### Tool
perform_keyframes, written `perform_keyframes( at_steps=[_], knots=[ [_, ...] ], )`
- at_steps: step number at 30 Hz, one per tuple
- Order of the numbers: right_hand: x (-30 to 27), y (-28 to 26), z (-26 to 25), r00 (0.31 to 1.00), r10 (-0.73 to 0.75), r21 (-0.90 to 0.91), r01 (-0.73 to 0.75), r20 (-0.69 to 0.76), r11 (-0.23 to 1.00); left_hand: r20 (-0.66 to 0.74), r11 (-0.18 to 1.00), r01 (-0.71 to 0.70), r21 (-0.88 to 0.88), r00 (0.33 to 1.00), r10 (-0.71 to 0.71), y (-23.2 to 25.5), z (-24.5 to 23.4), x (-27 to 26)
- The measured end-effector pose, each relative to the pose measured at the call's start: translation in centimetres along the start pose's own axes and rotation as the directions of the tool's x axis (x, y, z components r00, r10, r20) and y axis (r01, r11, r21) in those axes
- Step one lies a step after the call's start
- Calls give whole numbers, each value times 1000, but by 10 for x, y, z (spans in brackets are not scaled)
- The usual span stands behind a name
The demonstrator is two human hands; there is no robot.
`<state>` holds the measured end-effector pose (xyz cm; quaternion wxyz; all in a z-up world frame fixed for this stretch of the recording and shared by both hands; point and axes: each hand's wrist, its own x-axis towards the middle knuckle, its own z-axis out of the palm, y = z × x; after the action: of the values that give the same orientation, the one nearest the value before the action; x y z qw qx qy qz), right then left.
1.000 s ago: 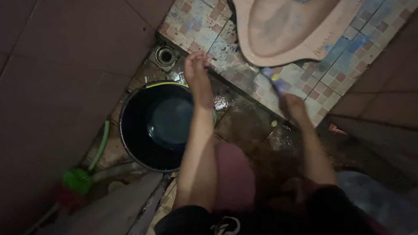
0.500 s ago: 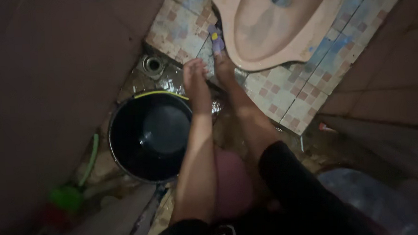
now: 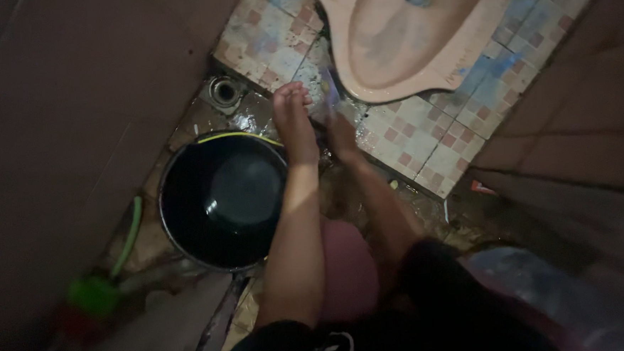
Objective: The person applies cleaning powder to a floor urinal, then uses a brush and water from a jug to scrub the urinal and surrounding tiled floor. The person repeatedly rinses the brush and continues scrubbing the area.
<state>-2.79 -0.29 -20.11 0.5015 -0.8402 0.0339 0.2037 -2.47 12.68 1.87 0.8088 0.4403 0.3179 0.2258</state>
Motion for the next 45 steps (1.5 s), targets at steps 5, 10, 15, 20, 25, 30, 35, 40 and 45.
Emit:
perform_keyframes(
  at_steps=[5,10,15,20,25,30,35,40,45],
  knots=[
    [30,-14,-9,997,19,-52,-15,70,999,25,985,-22,171,1000,18,5,5,-10],
    [-77,37,-94,969,242,-191,-230,43,954,53,999,-2,35,999,0,2,10,-2],
    [-45,18,-75,997,23,-266,-1,80,964,48,993,41,112,998,-46,-11,13,-4],
    [28,-33,-36,974,-135,-285,183,180,941,82,994,106,-31,991,-104,-20,25,-9],
    [-20,-24,-114,919,-102,-589,325,380,740,66,955,33,294,996,-54,-5,26,-17],
    [-57,-17,-267,908,356,-626,-149,219,766,77,984,72,161,993,-85,9,25,-13],
    [-14,-18,-221,915,113,-620,169,388,766,85,1000,-13,28,996,11,8,28,-15],
    [30,-66,-143,893,205,-583,77,402,809,116,983,-48,180,993,27,2,40,-29],
    [-3,-50,-216,876,324,-680,5,356,733,167,956,-7,293,985,-43,-1,21,-23]
  ],
)
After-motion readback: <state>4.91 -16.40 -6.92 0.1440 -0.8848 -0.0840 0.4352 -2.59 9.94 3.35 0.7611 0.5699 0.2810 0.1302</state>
